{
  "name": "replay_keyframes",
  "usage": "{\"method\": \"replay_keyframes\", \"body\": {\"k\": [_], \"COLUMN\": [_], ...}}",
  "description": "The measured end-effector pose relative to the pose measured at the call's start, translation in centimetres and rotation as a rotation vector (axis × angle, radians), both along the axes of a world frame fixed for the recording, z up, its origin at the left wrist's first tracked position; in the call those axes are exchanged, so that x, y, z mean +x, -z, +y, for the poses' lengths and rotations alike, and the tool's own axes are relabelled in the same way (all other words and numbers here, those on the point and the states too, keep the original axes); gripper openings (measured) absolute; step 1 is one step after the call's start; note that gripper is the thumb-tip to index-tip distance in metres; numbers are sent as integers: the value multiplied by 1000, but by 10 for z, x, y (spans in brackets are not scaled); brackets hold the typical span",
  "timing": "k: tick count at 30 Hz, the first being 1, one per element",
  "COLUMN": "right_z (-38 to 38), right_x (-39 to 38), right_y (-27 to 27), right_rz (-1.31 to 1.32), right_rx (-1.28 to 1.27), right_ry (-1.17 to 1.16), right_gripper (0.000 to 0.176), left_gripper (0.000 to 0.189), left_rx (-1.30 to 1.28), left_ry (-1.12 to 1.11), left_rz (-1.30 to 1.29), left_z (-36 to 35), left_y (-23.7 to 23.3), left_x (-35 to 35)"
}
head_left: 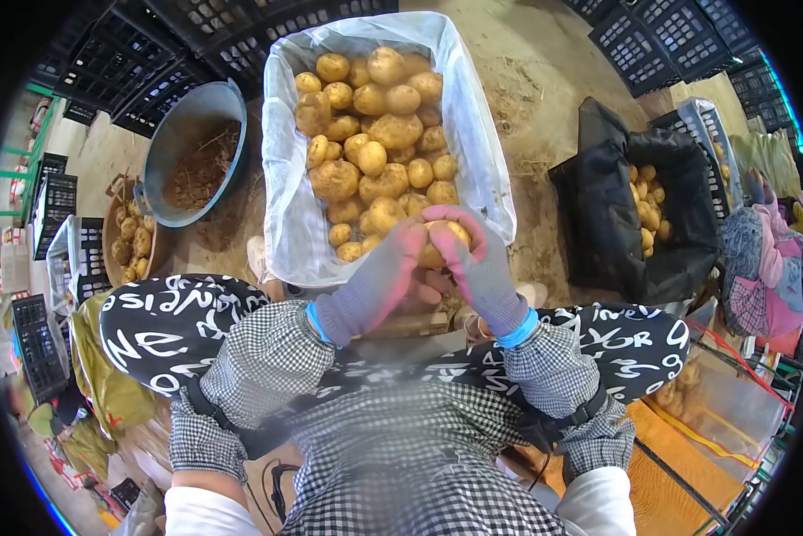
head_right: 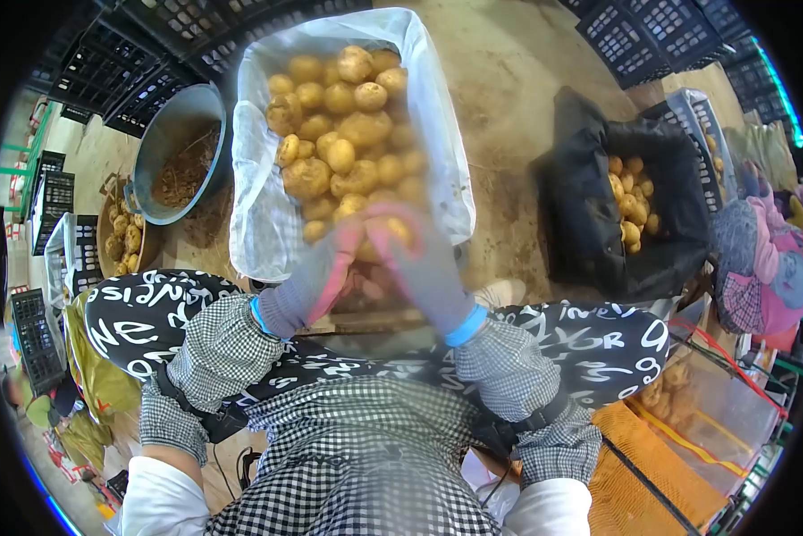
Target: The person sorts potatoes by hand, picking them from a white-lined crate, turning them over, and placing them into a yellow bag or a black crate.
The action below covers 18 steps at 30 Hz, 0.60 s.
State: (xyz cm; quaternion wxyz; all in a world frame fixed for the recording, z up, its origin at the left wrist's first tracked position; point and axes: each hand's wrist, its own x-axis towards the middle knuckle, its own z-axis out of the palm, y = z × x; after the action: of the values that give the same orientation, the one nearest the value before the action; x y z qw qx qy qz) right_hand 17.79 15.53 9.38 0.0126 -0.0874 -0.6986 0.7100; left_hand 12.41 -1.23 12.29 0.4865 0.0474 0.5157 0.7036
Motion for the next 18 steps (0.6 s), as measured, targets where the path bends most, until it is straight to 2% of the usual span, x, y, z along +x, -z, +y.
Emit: {"method": "replay_keyframes", "body": {"k": [4, 7, 9, 11, 13, 16, 18], "right_z": [-7, -5, 2, 8, 13, 15, 21], "right_x": [-1, -1, -1, -3, -9, -9, -7], "right_y": [2, 9, 3, -8, -17, -4, -8], "right_rz": [-13, -90, -26, -88, -270, -171, -78], "right_rx": [-51, -66, 54, -142, -649, -405, -212], "right_ry": [101, 102, 21, -22, -27, -104, -150], "right_gripper": [26, 27, 33, 38, 44, 54, 62], "left_gripper": [77, 67, 68, 70, 73, 69, 67], "left_rx": [25, 6, -49, -116, -193, -280, -294], "left_ry": [20, -27, -11, -42, -123, -111, -65], "left_rz": [-1, 154, 285, 500, 806, 1114, 1086], "left_z": [3, 4, 5, 4, 5, 2, -3], "left_y": [-4, -3, -2, 3, 12, 6, 5], "left_x": [-1, 14, 10, 7, 1, -7, -11]}}
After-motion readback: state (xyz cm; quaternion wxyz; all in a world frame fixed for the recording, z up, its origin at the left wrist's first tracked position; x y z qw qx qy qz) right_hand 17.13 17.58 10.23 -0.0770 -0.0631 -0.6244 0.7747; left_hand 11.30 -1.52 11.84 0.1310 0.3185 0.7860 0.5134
